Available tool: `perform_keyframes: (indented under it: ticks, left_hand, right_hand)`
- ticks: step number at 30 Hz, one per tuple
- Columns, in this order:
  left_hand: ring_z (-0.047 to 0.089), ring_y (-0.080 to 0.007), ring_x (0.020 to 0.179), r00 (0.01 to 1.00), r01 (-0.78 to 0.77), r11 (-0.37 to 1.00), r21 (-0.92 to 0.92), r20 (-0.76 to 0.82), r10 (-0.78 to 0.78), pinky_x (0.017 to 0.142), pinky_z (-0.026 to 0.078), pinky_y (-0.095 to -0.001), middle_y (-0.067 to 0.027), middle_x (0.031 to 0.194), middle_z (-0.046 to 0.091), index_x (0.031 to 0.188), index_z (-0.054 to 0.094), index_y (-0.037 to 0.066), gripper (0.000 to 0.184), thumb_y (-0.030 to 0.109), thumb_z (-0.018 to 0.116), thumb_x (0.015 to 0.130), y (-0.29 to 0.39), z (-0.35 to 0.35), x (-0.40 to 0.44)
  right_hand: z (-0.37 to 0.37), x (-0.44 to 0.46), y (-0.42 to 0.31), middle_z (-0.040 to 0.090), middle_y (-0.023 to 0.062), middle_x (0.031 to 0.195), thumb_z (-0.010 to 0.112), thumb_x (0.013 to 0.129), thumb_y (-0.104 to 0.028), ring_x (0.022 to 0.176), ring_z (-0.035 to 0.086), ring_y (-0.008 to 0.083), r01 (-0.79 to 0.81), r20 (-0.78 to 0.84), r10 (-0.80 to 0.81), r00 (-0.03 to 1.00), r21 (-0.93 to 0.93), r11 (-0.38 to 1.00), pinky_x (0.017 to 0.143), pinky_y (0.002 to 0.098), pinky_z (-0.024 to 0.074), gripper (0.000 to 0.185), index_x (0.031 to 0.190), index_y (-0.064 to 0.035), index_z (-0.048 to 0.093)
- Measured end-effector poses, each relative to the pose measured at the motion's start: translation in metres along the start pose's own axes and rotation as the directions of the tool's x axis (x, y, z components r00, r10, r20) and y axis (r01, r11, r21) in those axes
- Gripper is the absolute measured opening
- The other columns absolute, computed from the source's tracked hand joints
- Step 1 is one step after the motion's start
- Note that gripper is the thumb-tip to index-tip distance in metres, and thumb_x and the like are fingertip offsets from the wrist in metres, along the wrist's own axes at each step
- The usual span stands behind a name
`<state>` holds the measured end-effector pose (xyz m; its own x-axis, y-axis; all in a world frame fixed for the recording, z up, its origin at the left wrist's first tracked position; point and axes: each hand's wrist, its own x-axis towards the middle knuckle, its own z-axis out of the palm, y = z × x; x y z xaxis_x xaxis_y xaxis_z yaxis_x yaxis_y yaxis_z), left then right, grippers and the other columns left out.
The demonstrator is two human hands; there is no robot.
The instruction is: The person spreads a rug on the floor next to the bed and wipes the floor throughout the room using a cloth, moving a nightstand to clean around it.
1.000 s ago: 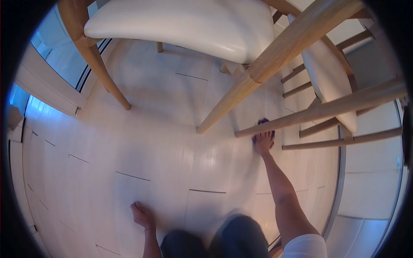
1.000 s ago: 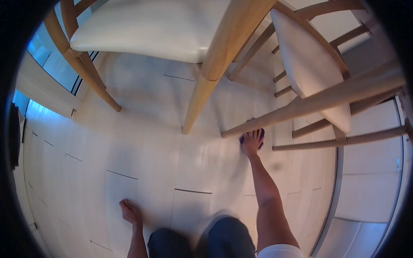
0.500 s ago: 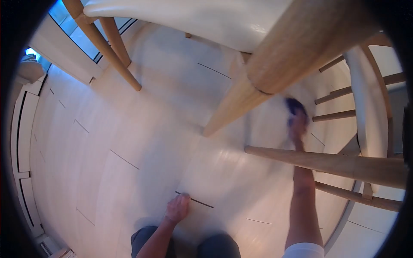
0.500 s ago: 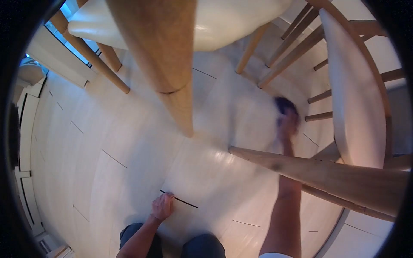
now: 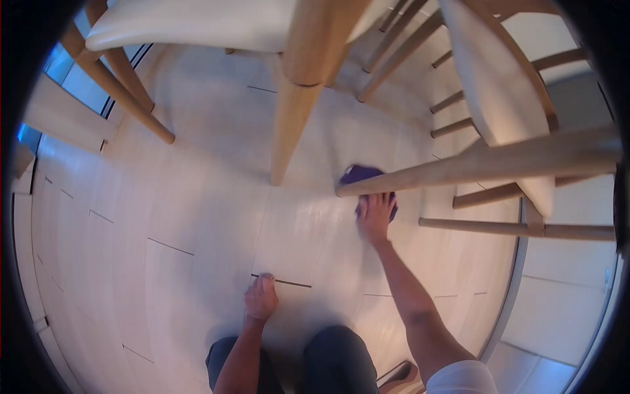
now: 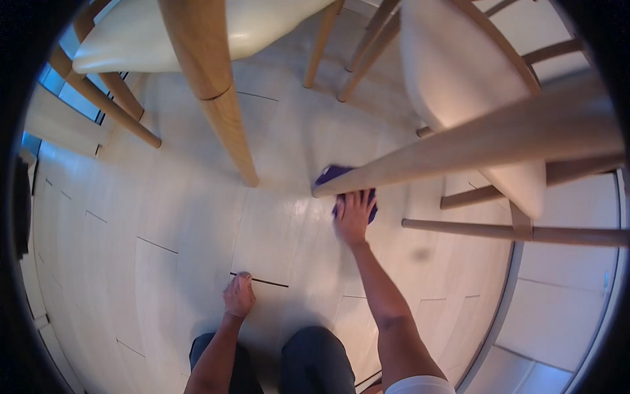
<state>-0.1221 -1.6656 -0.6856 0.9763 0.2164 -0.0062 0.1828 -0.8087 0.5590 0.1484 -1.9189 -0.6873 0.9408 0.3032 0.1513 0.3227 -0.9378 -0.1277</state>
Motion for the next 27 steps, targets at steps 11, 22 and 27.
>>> perform_keyframes:
  ticks: [11, 22, 27]
  left_hand:
    - [0.063, -0.0300, 0.080, 0.999, 0.049, 0.999, 0.000, 0.017, -0.049, 0.066, 0.052, -0.0415, -0.0093, 0.088, 0.061, 0.096, 0.054, 0.008, 0.008, 0.013, 0.052, 0.090, 0.000, 0.000, 0.000]
    - [0.063, -0.0347, 0.076, 0.995, 0.096, 0.975, -0.199, 0.005, -0.097, 0.066, 0.051, -0.0463, -0.0132, 0.087, 0.064, 0.096, 0.055, 0.009, 0.008, 0.014, 0.053, 0.091, -0.008, -0.019, 0.000]
    - [0.062, -0.0365, 0.072, 0.857, 0.365, 0.801, -0.474, -0.164, -0.488, 0.063, 0.049, -0.0443, -0.0161, 0.084, 0.063, 0.095, 0.056, 0.006, 0.008, 0.009, 0.050, 0.093, -0.053, -0.093, -0.041]
  right_hand:
    - [-0.017, -0.038, 0.041, 0.032, 0.0179, 0.147, 0.048, 0.096, -0.023, 0.138, 0.026, 0.0411, -0.142, -0.118, 0.163, 0.980, 0.166, 0.976, 0.111, 0.0600, 0.0139, 0.040, 0.127, 0.0015, 0.042]
    - [-0.025, -0.105, -0.195, 0.040, 0.0079, 0.144, 0.064, 0.080, -0.015, 0.138, 0.027, 0.0352, 0.282, 0.262, -0.413, 0.872, 0.422, 0.862, 0.111, 0.0581, 0.0176, 0.019, 0.094, -0.0030, 0.059]
    - [0.006, 0.008, -0.276, 0.039, 0.0118, 0.145, 0.059, 0.083, -0.011, 0.135, 0.032, 0.0389, 0.250, 0.007, -0.273, 0.962, 0.381, 0.890, 0.111, 0.0577, 0.0171, 0.059, 0.140, -0.0107, 0.039]
